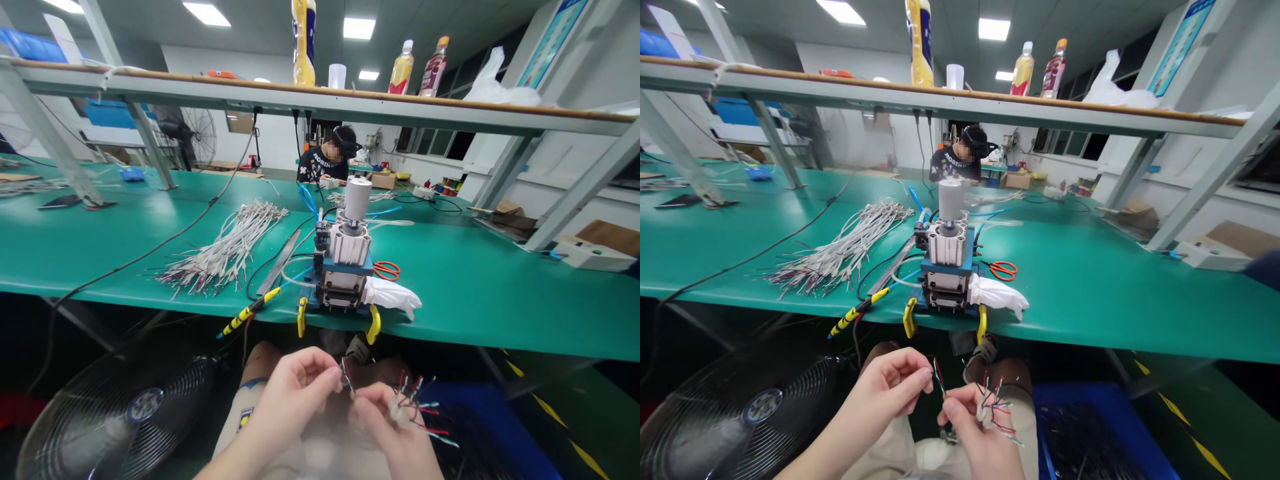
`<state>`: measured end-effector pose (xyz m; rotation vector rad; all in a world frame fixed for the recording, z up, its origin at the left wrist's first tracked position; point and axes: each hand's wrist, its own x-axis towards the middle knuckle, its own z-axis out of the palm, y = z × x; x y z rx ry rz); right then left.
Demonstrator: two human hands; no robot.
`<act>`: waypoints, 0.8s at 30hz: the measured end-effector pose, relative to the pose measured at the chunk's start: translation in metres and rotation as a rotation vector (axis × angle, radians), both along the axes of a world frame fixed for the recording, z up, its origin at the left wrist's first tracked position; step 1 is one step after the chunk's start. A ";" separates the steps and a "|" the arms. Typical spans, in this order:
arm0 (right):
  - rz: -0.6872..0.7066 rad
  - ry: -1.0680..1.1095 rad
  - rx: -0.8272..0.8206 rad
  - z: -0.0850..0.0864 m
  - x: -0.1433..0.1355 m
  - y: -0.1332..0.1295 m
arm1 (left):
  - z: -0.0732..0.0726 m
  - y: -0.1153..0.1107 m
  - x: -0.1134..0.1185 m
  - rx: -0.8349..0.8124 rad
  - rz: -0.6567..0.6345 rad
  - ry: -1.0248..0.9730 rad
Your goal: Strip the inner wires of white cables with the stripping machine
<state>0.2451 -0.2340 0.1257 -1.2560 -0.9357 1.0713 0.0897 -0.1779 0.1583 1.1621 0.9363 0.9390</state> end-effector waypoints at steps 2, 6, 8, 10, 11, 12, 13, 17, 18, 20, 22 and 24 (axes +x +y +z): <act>0.015 -0.009 -0.010 0.000 0.001 0.000 | -0.001 -0.001 0.001 -0.011 0.009 -0.025; 0.035 -0.007 -0.022 -0.002 0.001 0.000 | -0.002 -0.002 0.004 -0.045 -0.002 -0.038; 0.022 0.022 -0.031 -0.003 0.000 0.000 | -0.002 -0.002 0.006 -0.055 -0.004 -0.033; 0.005 0.039 -0.029 -0.003 -0.001 0.000 | -0.003 -0.002 0.007 -0.063 0.000 -0.030; -0.003 0.038 -0.023 -0.003 -0.001 0.000 | -0.003 -0.003 0.008 -0.067 0.004 -0.031; -0.009 0.031 -0.015 -0.003 -0.002 -0.001 | -0.003 -0.003 0.008 -0.071 0.010 -0.035; -0.009 0.022 -0.008 -0.003 -0.002 -0.001 | -0.003 -0.004 0.008 -0.076 0.018 -0.041; 0.019 0.003 -0.016 -0.005 -0.001 -0.001 | -0.002 -0.005 0.011 -0.101 0.042 -0.057; 0.025 0.004 -0.023 -0.006 -0.001 -0.002 | -0.002 -0.005 0.012 -0.106 0.048 -0.056; 0.023 0.003 -0.038 -0.008 -0.001 -0.002 | -0.003 -0.005 0.013 -0.113 0.062 -0.053; 0.006 -0.001 -0.041 -0.008 -0.002 -0.002 | -0.004 -0.005 0.013 -0.123 0.080 -0.054; -0.015 0.001 -0.025 -0.008 -0.003 -0.003 | -0.005 -0.005 0.013 -0.140 0.100 -0.062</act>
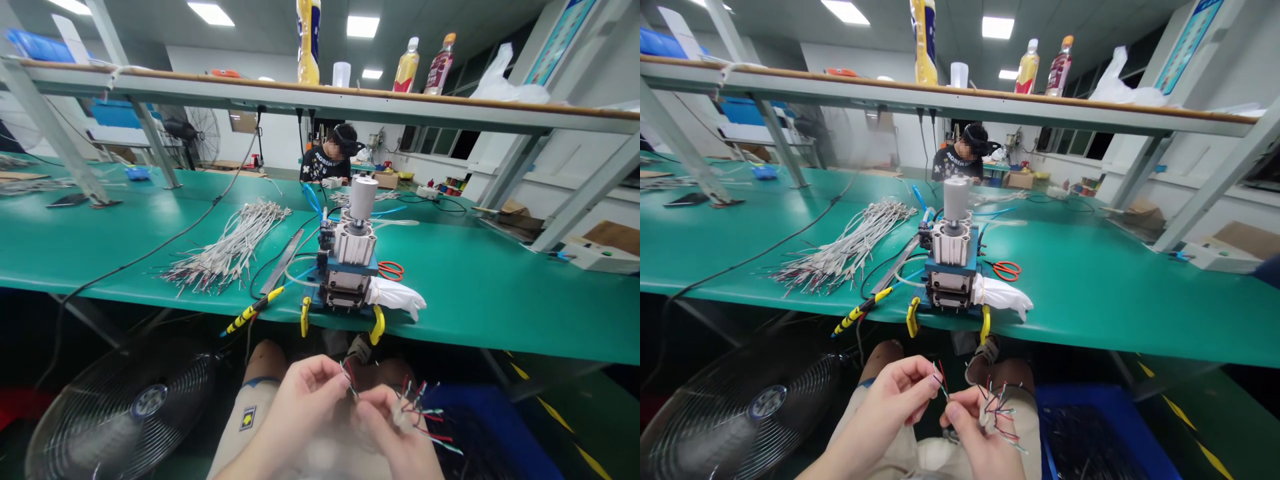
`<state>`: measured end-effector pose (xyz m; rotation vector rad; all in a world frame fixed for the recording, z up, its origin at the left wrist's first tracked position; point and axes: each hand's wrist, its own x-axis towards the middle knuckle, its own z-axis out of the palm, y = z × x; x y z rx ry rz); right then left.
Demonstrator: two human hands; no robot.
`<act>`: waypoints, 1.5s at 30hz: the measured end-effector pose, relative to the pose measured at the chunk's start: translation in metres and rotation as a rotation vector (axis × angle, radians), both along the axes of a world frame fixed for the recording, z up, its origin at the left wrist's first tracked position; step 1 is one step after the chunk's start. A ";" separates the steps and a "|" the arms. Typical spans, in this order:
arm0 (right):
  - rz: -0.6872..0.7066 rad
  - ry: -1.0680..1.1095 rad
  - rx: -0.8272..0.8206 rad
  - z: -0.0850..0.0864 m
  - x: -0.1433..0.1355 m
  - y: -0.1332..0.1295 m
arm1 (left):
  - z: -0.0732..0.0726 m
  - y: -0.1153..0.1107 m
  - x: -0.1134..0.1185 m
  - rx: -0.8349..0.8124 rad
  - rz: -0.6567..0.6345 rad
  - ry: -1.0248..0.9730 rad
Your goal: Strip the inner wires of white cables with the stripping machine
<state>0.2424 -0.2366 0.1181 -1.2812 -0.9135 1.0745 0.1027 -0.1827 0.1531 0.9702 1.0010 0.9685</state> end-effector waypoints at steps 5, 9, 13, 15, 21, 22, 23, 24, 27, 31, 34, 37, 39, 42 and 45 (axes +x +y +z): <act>-0.056 -0.066 0.072 -0.005 0.002 0.002 | -0.010 -0.005 0.001 -0.069 0.036 -0.068; -0.044 -0.170 0.148 -0.017 0.010 0.007 | -0.026 -0.020 0.002 -0.171 0.024 -0.163; 0.036 -0.156 0.145 -0.025 0.013 0.006 | -0.041 -0.035 -0.001 -0.406 -0.091 -0.370; 0.040 -0.171 0.101 -0.027 0.013 0.004 | -0.046 -0.039 -0.005 -0.456 -0.124 -0.443; 0.020 -0.134 0.021 -0.022 0.010 0.002 | -0.049 -0.037 -0.024 0.275 0.124 0.099; 0.016 -0.123 0.016 -0.021 0.009 0.002 | -0.048 -0.035 -0.029 0.453 0.144 0.238; 0.008 -0.114 0.011 -0.019 0.008 0.002 | -0.046 -0.032 -0.034 0.633 0.142 0.380; -0.008 -0.105 0.004 -0.017 0.007 0.002 | -0.044 -0.028 -0.039 0.798 0.118 0.516; -0.040 -0.092 -0.019 -0.012 0.004 0.001 | -0.034 -0.015 -0.049 1.137 -0.022 0.828; -0.024 -0.110 -0.020 -0.012 0.003 0.001 | -0.022 -0.001 -0.049 1.344 -0.242 1.015; -0.029 -0.120 -0.035 -0.015 0.005 0.001 | -0.023 0.001 -0.046 1.361 -0.298 0.859; 0.007 -0.134 -0.004 -0.019 0.008 0.002 | -0.031 -0.005 -0.041 0.967 -0.295 0.508; 0.039 -0.115 0.021 -0.021 0.010 0.003 | -0.038 -0.010 -0.034 0.682 -0.267 0.380; 0.087 -0.100 0.054 -0.024 0.012 0.004 | -0.046 -0.019 -0.019 0.389 -0.177 0.275; 0.094 -0.143 0.087 -0.027 0.014 0.004 | -0.046 -0.026 -0.008 0.116 -0.157 0.135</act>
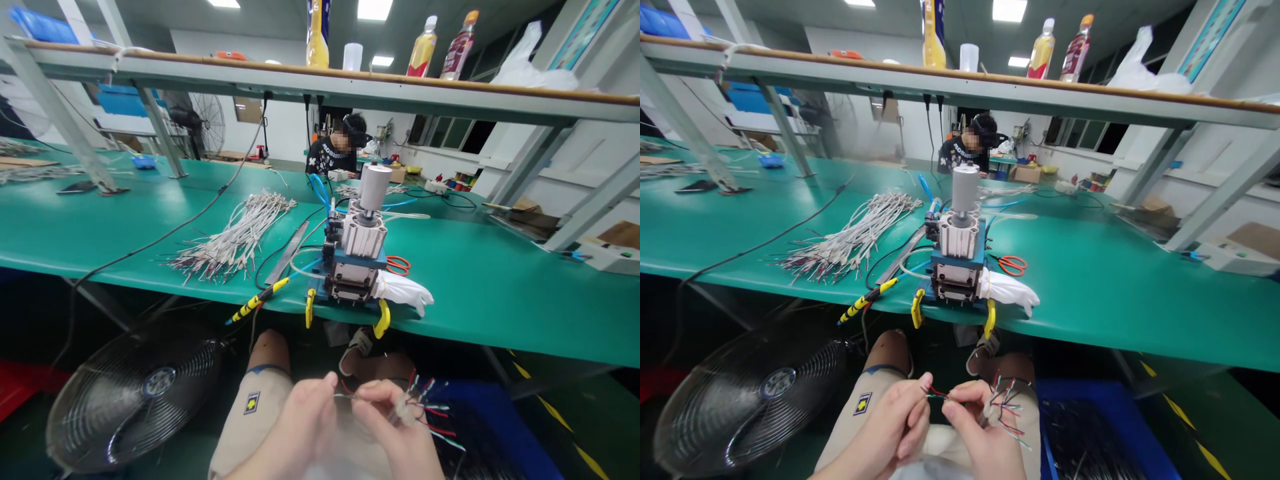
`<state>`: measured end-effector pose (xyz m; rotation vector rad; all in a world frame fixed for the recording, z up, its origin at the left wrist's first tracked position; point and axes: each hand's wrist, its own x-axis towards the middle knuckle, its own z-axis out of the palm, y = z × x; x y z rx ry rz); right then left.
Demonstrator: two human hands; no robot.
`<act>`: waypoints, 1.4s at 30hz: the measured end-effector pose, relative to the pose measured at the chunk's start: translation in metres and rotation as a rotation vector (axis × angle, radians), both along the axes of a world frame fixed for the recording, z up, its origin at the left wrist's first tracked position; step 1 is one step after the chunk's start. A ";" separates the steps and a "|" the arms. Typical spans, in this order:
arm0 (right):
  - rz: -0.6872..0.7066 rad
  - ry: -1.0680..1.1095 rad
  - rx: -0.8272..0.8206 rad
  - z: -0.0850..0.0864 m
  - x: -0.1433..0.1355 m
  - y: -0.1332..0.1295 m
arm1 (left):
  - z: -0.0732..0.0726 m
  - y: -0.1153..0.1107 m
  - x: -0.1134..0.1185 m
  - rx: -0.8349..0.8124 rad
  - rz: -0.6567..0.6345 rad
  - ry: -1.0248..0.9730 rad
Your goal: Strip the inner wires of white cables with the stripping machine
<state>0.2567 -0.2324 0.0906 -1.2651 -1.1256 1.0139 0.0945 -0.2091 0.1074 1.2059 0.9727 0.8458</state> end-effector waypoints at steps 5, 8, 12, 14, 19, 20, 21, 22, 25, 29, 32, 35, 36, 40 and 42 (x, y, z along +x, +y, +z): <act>-0.040 -0.051 -0.065 -0.004 0.002 -0.001 | 0.011 -0.010 0.004 -0.291 -0.097 -0.167; -0.042 -0.024 -0.106 -0.004 0.001 -0.001 | 0.007 -0.013 0.004 -0.482 -0.067 -0.332; -0.135 -0.007 -0.115 -0.005 0.001 0.000 | -0.006 -0.010 -0.006 -0.218 0.194 -0.246; -0.172 -0.002 -0.120 -0.005 0.001 0.001 | -0.005 -0.006 -0.016 0.167 0.210 -0.015; -0.112 0.013 -0.104 -0.001 -0.001 0.002 | 0.015 0.014 -0.031 1.183 0.071 0.581; -0.112 0.023 -0.104 0.001 -0.001 0.001 | 0.019 0.018 -0.030 1.249 0.027 0.619; -0.116 0.039 -0.104 0.003 -0.002 0.001 | 0.022 0.022 -0.029 1.280 -0.023 0.636; -0.119 0.056 -0.104 0.005 -0.003 0.000 | 0.024 0.025 -0.028 1.283 -0.082 0.634; -0.114 0.057 -0.093 0.008 -0.004 -0.002 | 0.026 0.025 -0.021 0.979 -0.192 0.426; -0.120 -0.050 -0.067 0.012 -0.003 -0.005 | 0.020 0.012 -0.010 0.110 -0.084 -0.034; -0.028 -0.097 -0.028 0.016 0.000 -0.005 | 0.011 0.006 -0.006 -0.237 -0.037 -0.145; 0.085 -0.159 -0.020 0.015 0.000 -0.004 | -0.001 0.009 -0.009 -0.437 -0.006 -0.192; 0.084 -0.160 -0.023 0.013 -0.002 -0.004 | -0.004 0.012 -0.011 -0.491 0.004 -0.205; -0.055 -0.097 -0.079 0.001 -0.010 -0.002 | -0.014 0.026 -0.025 -0.594 0.045 -0.246; -0.090 -0.075 -0.126 -0.003 -0.011 -0.002 | -0.015 0.035 -0.036 -0.567 0.078 -0.257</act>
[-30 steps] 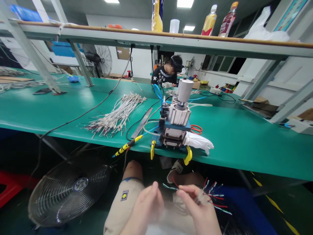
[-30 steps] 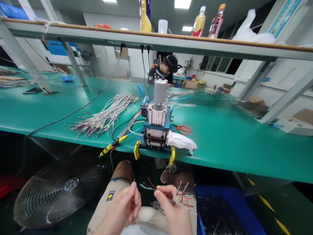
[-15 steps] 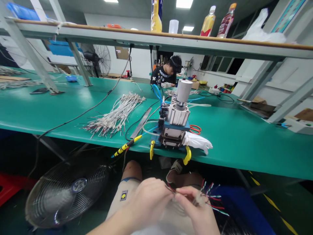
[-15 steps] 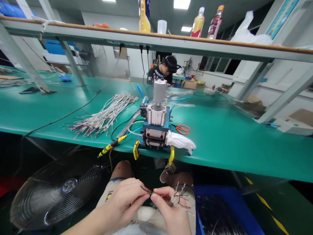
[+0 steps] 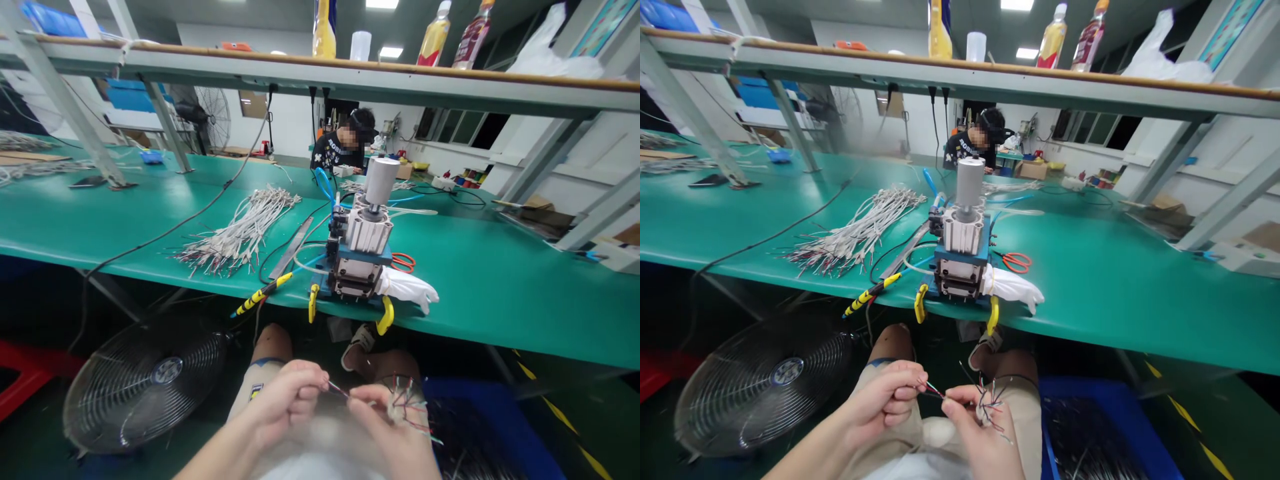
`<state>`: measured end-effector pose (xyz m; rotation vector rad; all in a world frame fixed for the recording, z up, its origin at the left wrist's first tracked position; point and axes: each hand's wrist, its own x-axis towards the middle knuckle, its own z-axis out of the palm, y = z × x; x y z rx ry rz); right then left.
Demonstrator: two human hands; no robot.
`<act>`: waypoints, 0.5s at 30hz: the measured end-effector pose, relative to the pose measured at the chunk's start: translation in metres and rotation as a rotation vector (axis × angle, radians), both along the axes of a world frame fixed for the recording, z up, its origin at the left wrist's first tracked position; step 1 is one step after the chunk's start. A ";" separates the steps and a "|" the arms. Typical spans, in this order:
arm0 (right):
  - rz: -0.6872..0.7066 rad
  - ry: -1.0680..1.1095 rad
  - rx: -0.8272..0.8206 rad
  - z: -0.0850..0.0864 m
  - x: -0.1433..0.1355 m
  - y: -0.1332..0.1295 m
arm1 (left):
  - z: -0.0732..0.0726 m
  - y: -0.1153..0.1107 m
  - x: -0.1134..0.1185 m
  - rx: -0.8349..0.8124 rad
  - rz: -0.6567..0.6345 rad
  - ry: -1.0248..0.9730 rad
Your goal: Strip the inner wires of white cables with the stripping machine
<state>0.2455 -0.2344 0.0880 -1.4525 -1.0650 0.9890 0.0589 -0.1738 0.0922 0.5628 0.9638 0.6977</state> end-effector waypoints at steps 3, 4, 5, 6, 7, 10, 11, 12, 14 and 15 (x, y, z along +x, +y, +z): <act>-0.040 0.086 -0.039 0.000 0.005 0.000 | 0.000 0.011 -0.018 0.122 0.137 0.023; -0.044 0.115 -0.050 0.001 0.007 0.000 | 0.000 0.012 -0.022 0.176 0.191 0.036; -0.045 0.141 -0.063 0.003 0.009 0.000 | 0.000 0.012 -0.024 0.226 0.230 0.050; -0.042 0.162 -0.076 0.004 0.011 0.000 | -0.001 0.009 -0.024 0.270 0.246 0.064; -0.033 0.183 -0.080 0.004 0.011 0.001 | -0.001 0.005 -0.021 0.305 0.242 0.077; -0.006 0.266 -0.048 0.007 0.008 0.002 | 0.002 -0.013 0.002 0.379 0.159 0.088; 0.003 0.295 -0.034 0.007 0.007 0.003 | 0.005 -0.019 0.011 0.404 0.135 0.081; 0.016 0.326 -0.024 0.009 0.005 0.003 | 0.008 -0.023 0.021 0.428 0.123 0.073; 0.047 0.394 -0.023 0.012 0.004 0.004 | 0.015 -0.029 0.038 0.476 0.104 0.056; 0.067 0.425 -0.030 0.014 0.004 0.004 | 0.019 -0.030 0.045 0.487 0.088 0.039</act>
